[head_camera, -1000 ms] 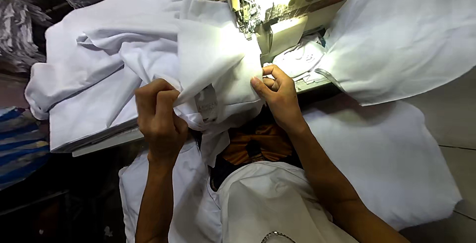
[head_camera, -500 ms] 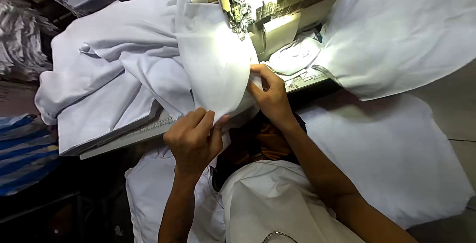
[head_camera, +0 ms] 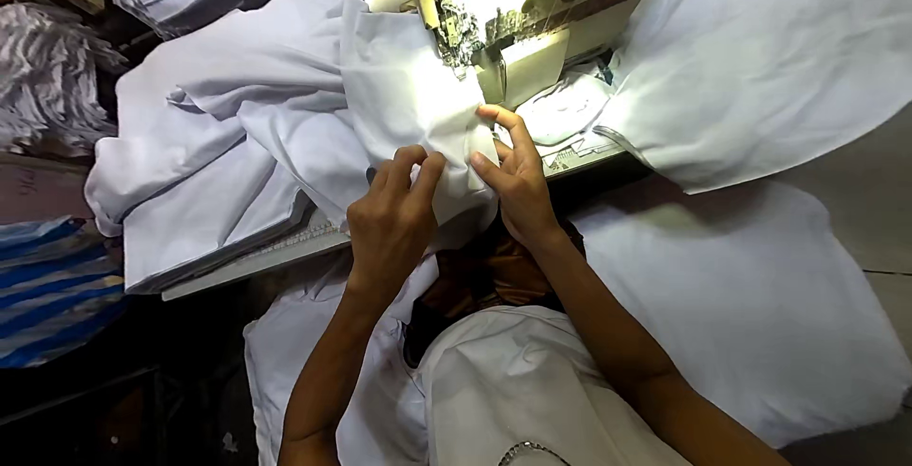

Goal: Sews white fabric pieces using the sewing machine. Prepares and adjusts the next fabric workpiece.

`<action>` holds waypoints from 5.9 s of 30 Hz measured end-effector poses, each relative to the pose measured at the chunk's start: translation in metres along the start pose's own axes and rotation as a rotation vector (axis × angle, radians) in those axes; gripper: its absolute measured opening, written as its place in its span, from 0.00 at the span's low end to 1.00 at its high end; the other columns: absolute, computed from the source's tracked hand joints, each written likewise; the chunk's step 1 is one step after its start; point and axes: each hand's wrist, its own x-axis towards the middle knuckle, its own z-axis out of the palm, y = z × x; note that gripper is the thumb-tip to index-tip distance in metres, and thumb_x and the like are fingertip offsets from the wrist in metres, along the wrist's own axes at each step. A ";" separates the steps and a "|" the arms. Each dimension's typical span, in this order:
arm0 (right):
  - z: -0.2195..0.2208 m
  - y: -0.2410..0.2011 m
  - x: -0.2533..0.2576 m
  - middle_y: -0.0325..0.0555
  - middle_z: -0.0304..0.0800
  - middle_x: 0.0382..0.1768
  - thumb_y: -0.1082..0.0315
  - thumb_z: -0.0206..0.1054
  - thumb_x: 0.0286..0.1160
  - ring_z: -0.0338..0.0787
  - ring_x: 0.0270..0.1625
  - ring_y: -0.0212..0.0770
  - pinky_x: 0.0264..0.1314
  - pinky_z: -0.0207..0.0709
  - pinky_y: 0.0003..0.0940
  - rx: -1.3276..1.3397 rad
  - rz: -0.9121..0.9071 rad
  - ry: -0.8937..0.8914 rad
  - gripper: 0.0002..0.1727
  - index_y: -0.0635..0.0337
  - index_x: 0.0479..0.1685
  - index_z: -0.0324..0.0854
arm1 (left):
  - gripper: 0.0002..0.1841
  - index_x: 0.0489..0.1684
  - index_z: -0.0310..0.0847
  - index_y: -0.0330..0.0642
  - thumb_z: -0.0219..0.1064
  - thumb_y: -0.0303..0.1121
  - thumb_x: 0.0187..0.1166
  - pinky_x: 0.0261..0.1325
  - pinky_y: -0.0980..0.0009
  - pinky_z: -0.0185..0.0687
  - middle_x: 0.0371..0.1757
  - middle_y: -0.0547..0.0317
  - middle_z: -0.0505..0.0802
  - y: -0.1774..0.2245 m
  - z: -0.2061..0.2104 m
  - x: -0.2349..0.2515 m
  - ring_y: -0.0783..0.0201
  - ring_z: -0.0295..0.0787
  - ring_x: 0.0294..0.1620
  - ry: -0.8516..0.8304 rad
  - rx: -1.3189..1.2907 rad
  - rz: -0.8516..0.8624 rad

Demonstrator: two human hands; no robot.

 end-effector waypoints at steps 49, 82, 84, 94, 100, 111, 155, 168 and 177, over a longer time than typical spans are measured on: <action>-0.006 0.023 -0.032 0.39 0.92 0.32 0.72 0.64 0.84 0.88 0.29 0.26 0.33 0.82 0.21 -0.352 0.016 0.172 0.10 0.60 0.58 0.83 | 0.18 0.62 0.94 0.55 0.67 0.35 0.76 0.18 0.65 0.62 0.15 0.59 0.82 0.024 0.044 -0.063 0.60 0.74 0.14 0.025 -0.063 -0.069; -0.009 0.012 -0.035 0.38 0.84 0.32 0.61 0.50 0.95 0.81 0.29 0.28 0.30 0.75 0.22 -0.398 0.020 0.079 0.18 0.59 0.50 0.85 | 0.36 0.77 0.69 0.37 0.75 0.49 0.74 0.73 0.52 0.74 0.72 0.41 0.81 -0.010 0.008 -0.058 0.48 0.77 0.74 -0.008 -0.313 -0.252; -0.009 0.013 -0.036 0.38 0.84 0.34 0.61 0.49 0.95 0.80 0.29 0.27 0.29 0.75 0.21 -0.363 0.013 0.067 0.18 0.60 0.52 0.85 | 0.33 0.75 0.72 0.39 0.76 0.46 0.73 0.66 0.54 0.76 0.65 0.41 0.82 0.025 0.040 -0.072 0.46 0.79 0.66 -0.005 -0.312 -0.215; -0.010 0.016 -0.032 0.41 0.90 0.36 0.68 0.65 0.85 0.90 0.36 0.30 0.41 0.87 0.26 -0.051 0.103 -0.031 0.10 0.60 0.58 0.79 | 0.14 0.49 0.93 0.40 0.63 0.16 0.79 0.58 0.71 0.87 0.50 0.52 0.95 -0.003 0.023 -0.088 0.62 0.92 0.54 -0.031 -0.420 -0.164; -0.005 0.016 -0.030 0.41 0.88 0.38 0.71 0.69 0.79 0.89 0.39 0.30 0.46 0.87 0.27 0.024 0.109 -0.021 0.10 0.60 0.54 0.81 | 0.13 0.48 0.93 0.39 0.63 0.17 0.78 0.53 0.71 0.87 0.46 0.51 0.94 -0.010 0.018 -0.077 0.61 0.91 0.49 -0.038 -0.390 -0.089; -0.008 0.016 -0.030 0.41 0.85 0.41 0.67 0.64 0.83 0.86 0.41 0.32 0.45 0.84 0.28 -0.085 0.008 0.000 0.08 0.60 0.52 0.81 | 0.13 0.53 0.75 0.34 0.47 0.21 0.79 0.48 0.77 0.79 0.47 0.58 0.83 -0.034 -0.021 -0.009 0.73 0.81 0.46 0.200 -0.465 -0.322; -0.008 0.009 -0.017 0.38 0.89 0.29 0.74 0.65 0.82 0.84 0.26 0.24 0.28 0.79 0.17 -0.491 -0.079 0.238 0.05 0.61 0.49 0.84 | 0.16 0.54 0.94 0.43 0.70 0.29 0.68 0.21 0.67 0.68 0.29 0.58 0.89 0.057 0.055 -0.019 0.60 0.82 0.24 0.111 -0.006 -0.160; -0.004 0.009 -0.020 0.34 0.85 0.23 0.67 0.66 0.85 0.79 0.20 0.22 0.23 0.73 0.16 -0.537 -0.063 0.235 0.06 0.60 0.44 0.85 | 0.12 0.51 0.90 0.37 0.66 0.22 0.73 0.44 0.62 0.81 0.43 0.47 0.87 0.061 0.039 -0.023 0.50 0.85 0.45 -0.004 -0.100 -0.274; -0.005 0.011 -0.023 0.35 0.88 0.25 0.67 0.66 0.85 0.83 0.23 0.22 0.25 0.76 0.16 -0.548 -0.074 0.232 0.06 0.60 0.44 0.86 | 0.10 0.53 0.91 0.38 0.66 0.23 0.80 0.45 0.69 0.85 0.44 0.48 0.89 0.056 0.042 -0.035 0.57 0.88 0.43 0.045 -0.166 -0.199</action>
